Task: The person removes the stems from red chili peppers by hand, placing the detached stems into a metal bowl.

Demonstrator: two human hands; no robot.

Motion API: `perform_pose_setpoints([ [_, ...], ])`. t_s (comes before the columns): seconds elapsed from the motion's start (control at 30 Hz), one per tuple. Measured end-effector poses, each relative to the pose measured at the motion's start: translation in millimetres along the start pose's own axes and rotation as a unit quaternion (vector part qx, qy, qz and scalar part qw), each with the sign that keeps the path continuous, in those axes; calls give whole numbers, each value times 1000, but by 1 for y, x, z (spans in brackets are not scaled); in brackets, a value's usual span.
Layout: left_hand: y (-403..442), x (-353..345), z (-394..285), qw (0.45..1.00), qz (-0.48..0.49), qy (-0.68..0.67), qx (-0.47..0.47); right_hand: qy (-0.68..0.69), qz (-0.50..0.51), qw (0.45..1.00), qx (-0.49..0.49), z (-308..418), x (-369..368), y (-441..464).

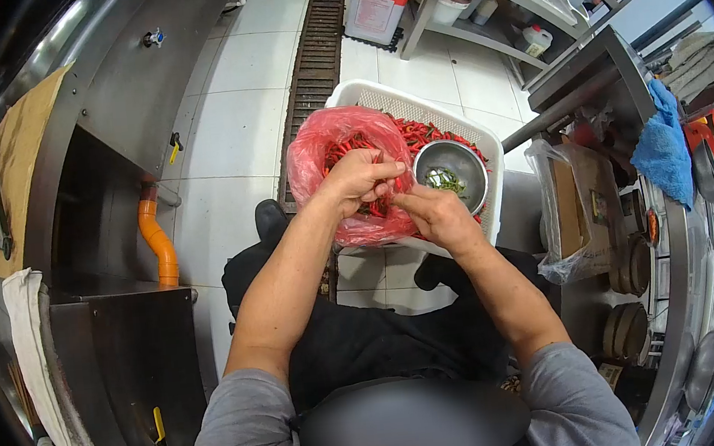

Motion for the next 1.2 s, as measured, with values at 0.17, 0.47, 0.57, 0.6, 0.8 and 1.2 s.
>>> perform_pose_setpoints([
  [0.17,-12,30,-52,972,-58,-197,-117,-7,-118,987,-107,-47,47,-9],
  [0.47,-31,87,-87,923,-94,-317,-196,-187,-88,962,-181,-101,55,-13],
  [0.57,-32,86,-87,933,-124,-274,-199,-133,-128,969,-167,-74,46,15],
  [0.6,-33,86,-88,932,-126,-275,-199,-61,-171,975,-129,-58,42,27],
  [0.8,-33,82,-88,941,-130,-241,-200,-75,-47,996,-17,-18,-63,78],
  [1.2,-34,85,-88,942,-130,-228,-208,-70,22,995,-67,-41,-131,102],
])
Point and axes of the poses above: each hand's wrist, its own y-axis towards the middle knuckle, its own x-axis out of the back of the hand, z = x × y, the point moved 9 cm from there along y, towards the middle knuckle, and after that the axes turned 13 degrees about -z, right-handed, at the moved point
